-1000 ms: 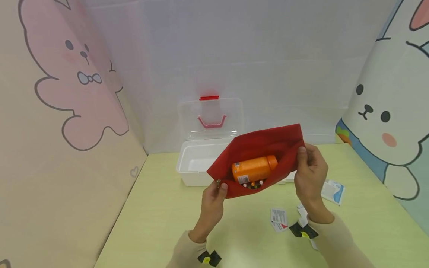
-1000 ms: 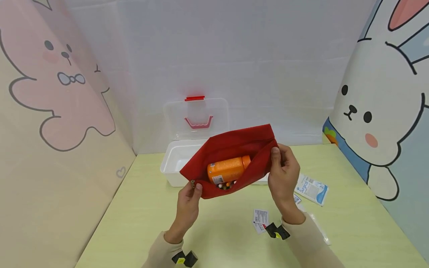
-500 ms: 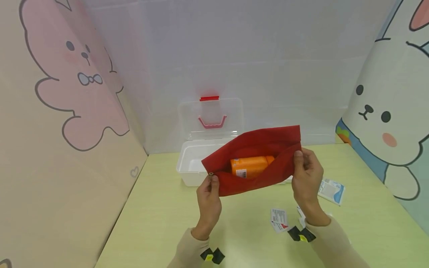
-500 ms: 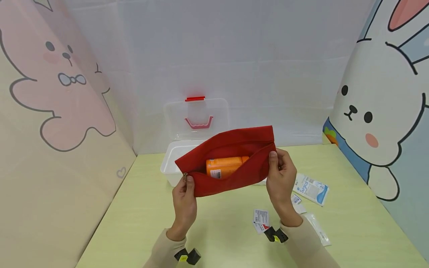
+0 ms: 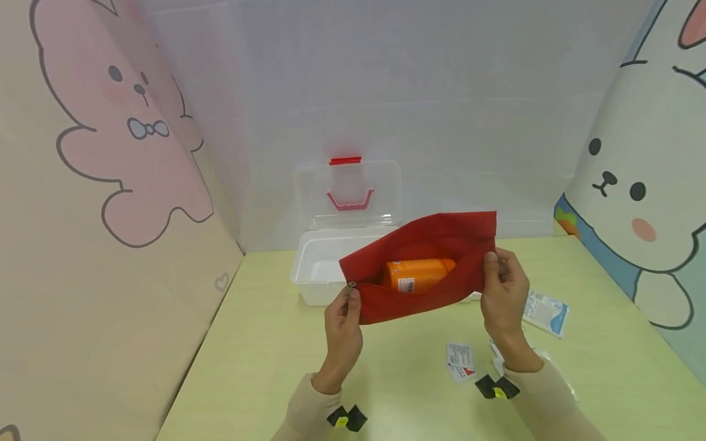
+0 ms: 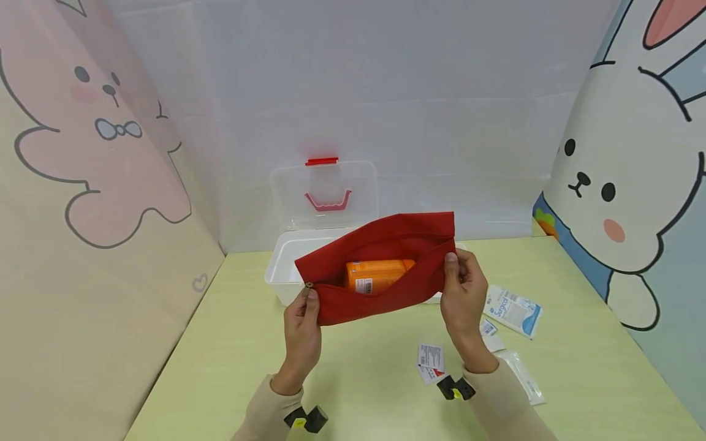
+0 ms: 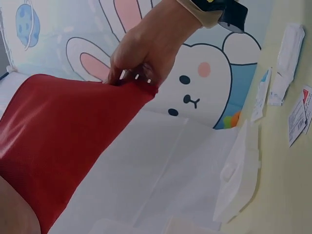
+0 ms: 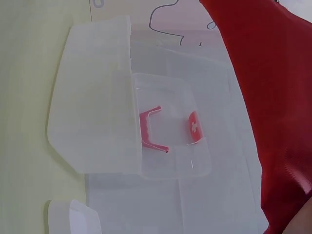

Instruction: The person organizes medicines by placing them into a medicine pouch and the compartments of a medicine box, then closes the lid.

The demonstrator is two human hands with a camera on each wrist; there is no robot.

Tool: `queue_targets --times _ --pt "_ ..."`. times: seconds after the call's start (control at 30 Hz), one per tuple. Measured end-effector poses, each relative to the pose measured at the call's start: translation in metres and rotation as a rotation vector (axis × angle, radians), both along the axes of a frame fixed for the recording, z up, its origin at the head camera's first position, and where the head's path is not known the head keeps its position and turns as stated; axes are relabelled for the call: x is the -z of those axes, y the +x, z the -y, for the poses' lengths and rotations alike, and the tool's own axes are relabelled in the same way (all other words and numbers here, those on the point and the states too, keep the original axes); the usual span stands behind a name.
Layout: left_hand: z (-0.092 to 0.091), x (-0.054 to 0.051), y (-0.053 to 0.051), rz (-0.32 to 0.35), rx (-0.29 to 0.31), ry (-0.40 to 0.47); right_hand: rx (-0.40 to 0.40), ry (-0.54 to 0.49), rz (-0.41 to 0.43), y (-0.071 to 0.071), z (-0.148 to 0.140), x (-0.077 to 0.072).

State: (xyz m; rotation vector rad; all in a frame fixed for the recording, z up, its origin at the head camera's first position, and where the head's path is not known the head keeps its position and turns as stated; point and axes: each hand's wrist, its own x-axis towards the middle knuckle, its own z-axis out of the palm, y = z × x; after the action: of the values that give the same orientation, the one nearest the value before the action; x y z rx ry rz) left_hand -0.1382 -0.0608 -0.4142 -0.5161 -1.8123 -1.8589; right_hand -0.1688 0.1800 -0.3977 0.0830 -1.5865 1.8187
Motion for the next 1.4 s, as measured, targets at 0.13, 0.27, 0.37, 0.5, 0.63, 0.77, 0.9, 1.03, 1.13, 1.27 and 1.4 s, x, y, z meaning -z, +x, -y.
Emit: queue_targets --times 0.13,0.27,0.37,0.5,0.63,0.77,0.9,1.03,1.13,1.27,1.4 --pt "0.0 -0.003 0.003 0.08 0.028 0.004 0.012 -0.007 0.083 -0.003 -0.002 0.004" --pt "0.0 -0.008 0.007 0.193 0.082 0.009 0.046 0.033 0.145 -0.005 -0.006 0.008" --pt "0.0 -0.012 0.008 0.246 0.108 0.003 0.057 0.085 0.201 -0.007 -0.007 0.01" --pt "0.0 -0.014 0.01 0.291 0.123 0.008 0.042 0.152 0.268 -0.009 -0.009 0.011" --pt "0.001 -0.013 0.01 0.322 0.104 0.023 0.044 0.244 0.3 -0.008 -0.01 0.01" --pt "0.001 -0.012 0.01 0.346 0.091 0.039 0.113 0.359 0.222 -0.001 -0.005 0.003" --pt "0.0 -0.012 0.01 0.368 0.087 0.05 0.204 0.483 0.044 0.01 0.004 -0.007" --pt "0.0 -0.013 0.009 0.397 0.094 0.062 0.23 0.581 -0.166 0.02 0.016 -0.017" --pt "0.0 -0.013 0.008 0.419 0.103 0.065 0.146 0.646 -0.287 0.027 0.025 -0.019" --pt "0.0 -0.011 0.007 0.418 0.118 0.051 -0.044 0.77 -0.328 0.033 0.036 -0.022" --pt "-0.001 -0.009 0.007 0.4 0.15 0.027 -0.151 0.891 -0.291 0.033 0.045 -0.027"
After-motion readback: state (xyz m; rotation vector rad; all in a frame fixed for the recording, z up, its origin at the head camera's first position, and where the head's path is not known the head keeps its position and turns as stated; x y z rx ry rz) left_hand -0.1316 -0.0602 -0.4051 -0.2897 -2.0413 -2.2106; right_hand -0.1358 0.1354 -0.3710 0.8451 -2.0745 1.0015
